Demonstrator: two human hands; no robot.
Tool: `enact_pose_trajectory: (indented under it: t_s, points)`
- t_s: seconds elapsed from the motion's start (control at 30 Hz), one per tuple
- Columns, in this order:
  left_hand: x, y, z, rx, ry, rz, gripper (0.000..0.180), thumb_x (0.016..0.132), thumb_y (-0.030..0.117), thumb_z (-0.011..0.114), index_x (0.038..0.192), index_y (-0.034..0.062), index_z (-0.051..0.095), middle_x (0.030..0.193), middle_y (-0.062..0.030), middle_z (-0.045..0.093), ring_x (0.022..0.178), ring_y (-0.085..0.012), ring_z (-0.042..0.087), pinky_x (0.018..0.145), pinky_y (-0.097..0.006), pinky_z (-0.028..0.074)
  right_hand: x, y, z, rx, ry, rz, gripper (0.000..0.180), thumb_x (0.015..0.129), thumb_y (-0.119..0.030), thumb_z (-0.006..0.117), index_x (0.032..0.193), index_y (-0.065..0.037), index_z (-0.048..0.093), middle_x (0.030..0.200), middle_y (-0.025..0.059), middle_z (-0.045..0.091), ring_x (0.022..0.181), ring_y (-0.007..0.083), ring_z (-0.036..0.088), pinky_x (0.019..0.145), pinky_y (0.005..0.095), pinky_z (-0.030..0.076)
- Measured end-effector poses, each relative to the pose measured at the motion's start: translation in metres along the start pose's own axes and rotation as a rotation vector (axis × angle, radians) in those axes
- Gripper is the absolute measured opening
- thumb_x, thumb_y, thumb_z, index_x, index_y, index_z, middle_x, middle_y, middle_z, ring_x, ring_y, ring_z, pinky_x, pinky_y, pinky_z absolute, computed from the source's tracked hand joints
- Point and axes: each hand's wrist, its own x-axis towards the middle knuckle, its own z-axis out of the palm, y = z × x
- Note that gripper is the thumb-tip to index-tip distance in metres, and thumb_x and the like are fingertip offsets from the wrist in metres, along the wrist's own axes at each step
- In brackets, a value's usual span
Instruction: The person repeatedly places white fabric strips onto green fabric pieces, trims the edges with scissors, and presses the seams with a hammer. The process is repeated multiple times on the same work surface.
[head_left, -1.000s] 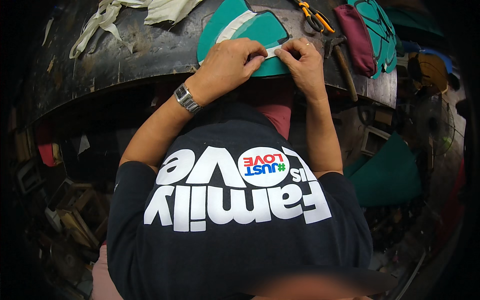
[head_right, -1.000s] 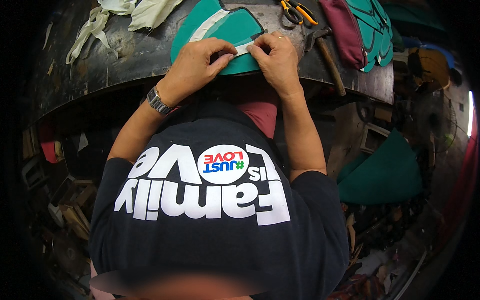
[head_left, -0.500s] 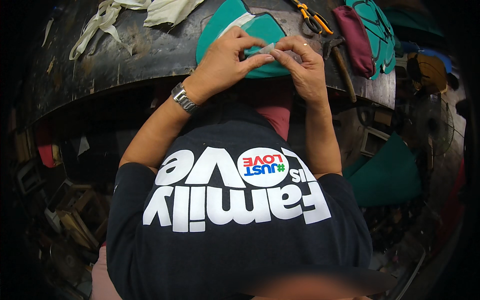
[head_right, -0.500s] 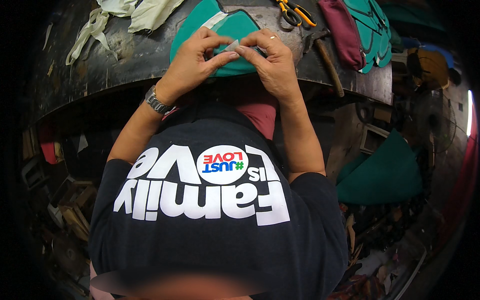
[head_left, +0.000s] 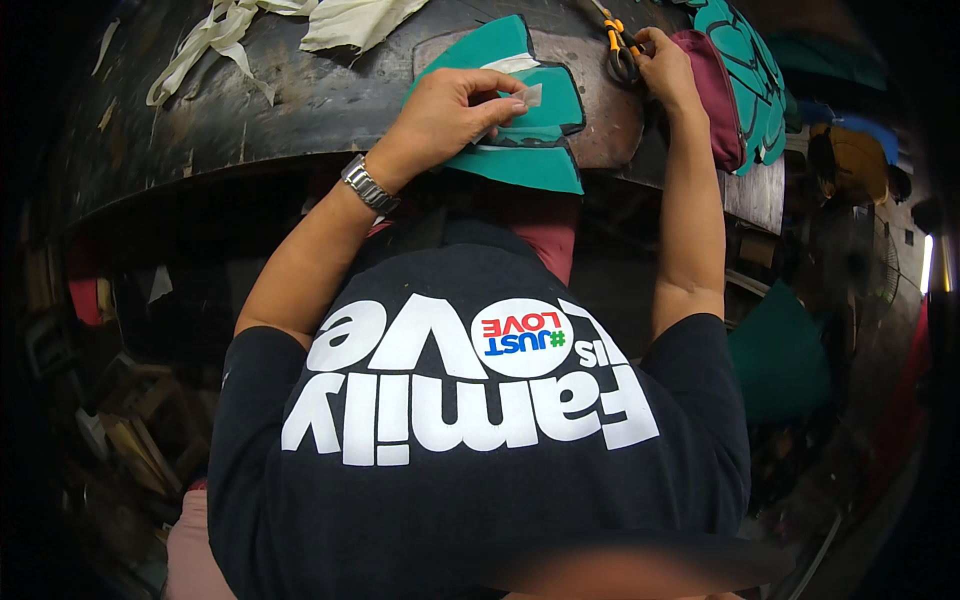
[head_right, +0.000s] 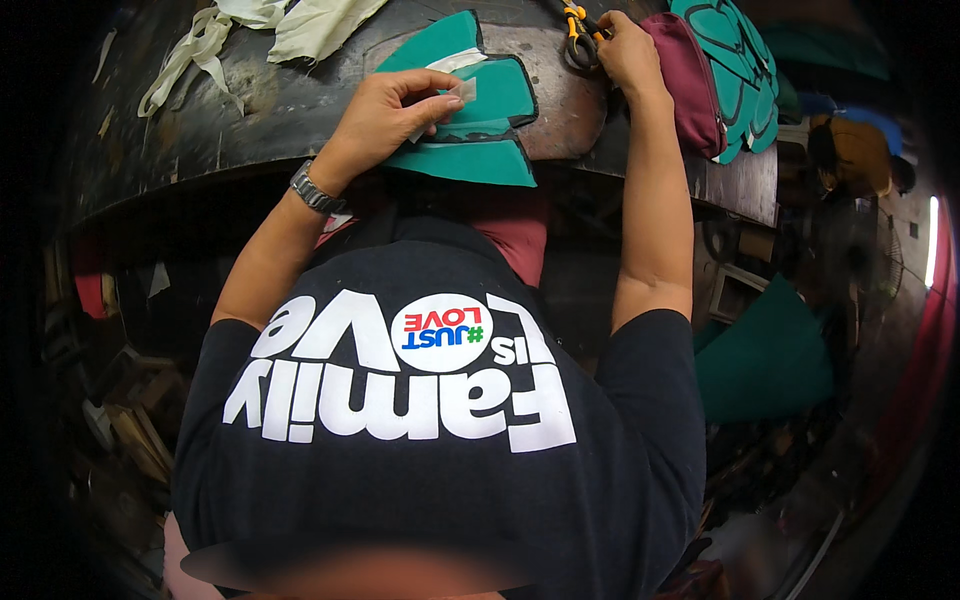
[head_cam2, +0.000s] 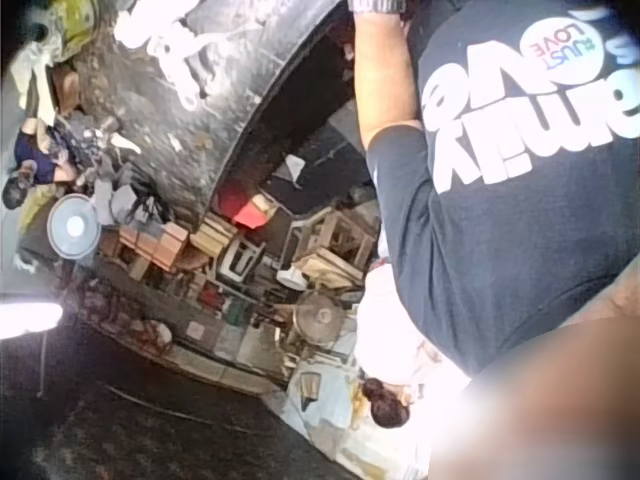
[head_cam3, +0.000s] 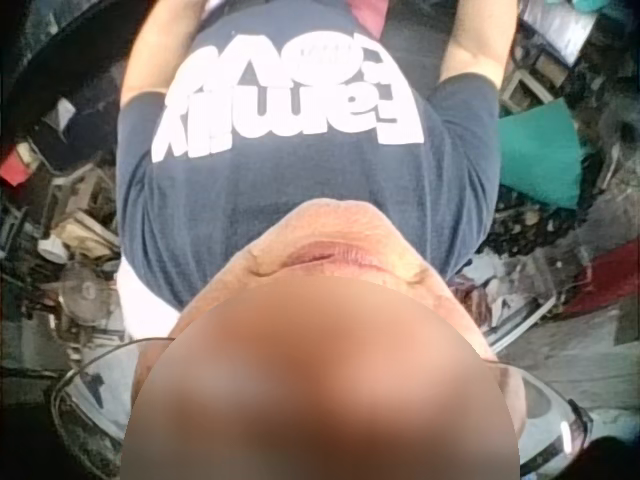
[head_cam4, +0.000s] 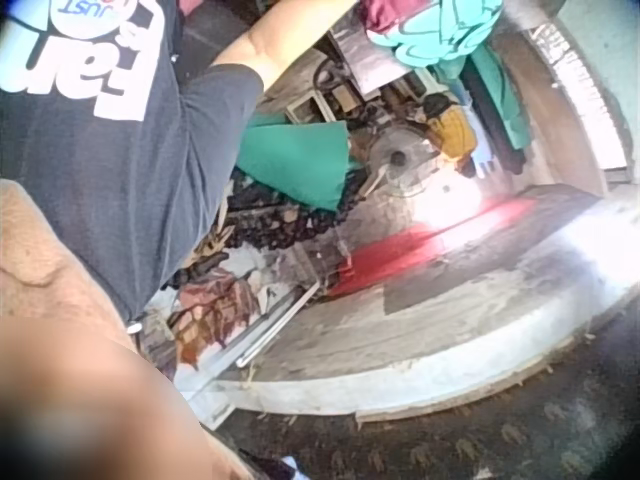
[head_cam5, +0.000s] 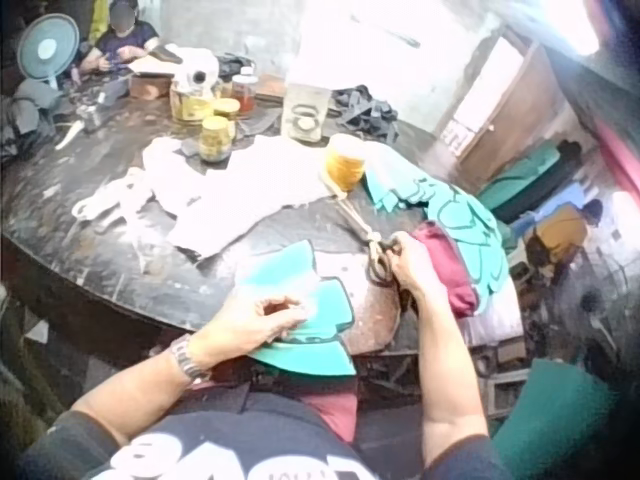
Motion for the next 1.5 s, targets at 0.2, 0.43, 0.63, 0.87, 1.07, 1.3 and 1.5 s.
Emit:
enact_pose_trajectory:
  t_s: [0.2,0.43,0.63,0.87,1.07,1.3,1.5]
  points:
    - [0.003,-0.003,0.003,0.051,0.019,0.008,0.024,0.095,0.023,0.073,0.106,0.0018,0.075,0.078,0.0012,0.068,0.066,-0.004,0.06,0.061,-0.021,0.049,0.0,-0.004,-0.011,0.404,-0.082,0.168,0.042,0.083,-0.007,0.066,0.125,-0.011,0.069,0.082,0.0095,0.071,0.077,0.0133,0.065,0.067,0.0274,0.05]
    - [0.003,-0.011,0.004,0.126,0.097,0.114,0.025,0.096,0.024,0.074,0.104,0.0006,0.073,0.083,0.0006,0.068,0.068,-0.0046,0.061,0.061,-0.02,0.048,-0.104,-0.063,-0.045,1.419,-0.407,0.106,0.042,0.102,-0.021,0.059,0.139,-0.003,0.056,0.103,0.0098,0.068,0.087,0.0147,0.066,0.078,0.0268,0.054]
    - [0.004,-0.008,0.0,0.025,0.025,0.014,0.026,0.095,0.026,0.075,0.104,0.0015,0.073,0.085,0.0001,0.068,0.068,-0.0051,0.062,0.062,-0.02,0.048,-0.166,-0.097,-0.061,1.476,-0.602,0.168,0.056,0.099,-0.023,0.065,0.146,0.0,0.047,0.114,0.0142,0.066,0.102,0.0192,0.067,0.092,0.0336,0.056]
    - [0.002,-0.004,-0.003,0.013,0.016,-0.007,0.026,0.096,0.027,0.073,0.103,0.0024,0.073,0.084,0.0015,0.067,0.067,-0.0046,0.06,0.062,-0.02,0.048,-0.189,-0.105,-0.058,1.463,-0.649,0.301,0.062,0.091,-0.013,0.072,0.147,-0.001,0.047,0.105,0.0108,0.065,0.09,0.0162,0.067,0.08,0.0274,0.055]
    - [0.002,-0.006,-0.005,-0.046,0.019,-0.013,0.022,0.097,0.025,0.07,0.1,0.0025,0.072,0.082,0.002,0.066,0.067,-0.0051,0.061,0.063,-0.02,0.048,-0.205,-0.118,-0.052,1.136,-0.55,0.196,0.067,0.08,-0.01,0.079,0.142,-0.003,0.053,0.098,0.0031,0.06,0.083,0.0072,0.059,0.076,0.0202,0.05]
    - [0.002,-0.007,-0.006,-0.098,0.04,-0.046,0.018,0.096,0.021,0.069,0.098,0.0027,0.071,0.083,0.0001,0.067,0.066,-0.0054,0.061,0.064,-0.02,0.048,-0.211,-0.125,-0.05,1.056,-0.462,0.209,0.066,0.078,-0.009,0.082,0.139,-0.005,0.056,0.095,0.0007,0.058,0.081,0.0042,0.055,0.072,0.018,0.046]
    - [0.003,-0.006,-0.007,-0.116,0.048,-0.051,0.015,0.096,0.017,0.066,0.095,0.0029,0.069,0.085,-0.0015,0.07,0.067,-0.0053,0.061,0.064,-0.02,0.048,-0.216,-0.128,-0.045,1.002,-0.355,0.16,0.063,0.077,0.002,0.082,0.135,-0.008,0.06,0.092,-0.0032,0.056,0.08,0.0029,0.054,0.067,0.0169,0.043]
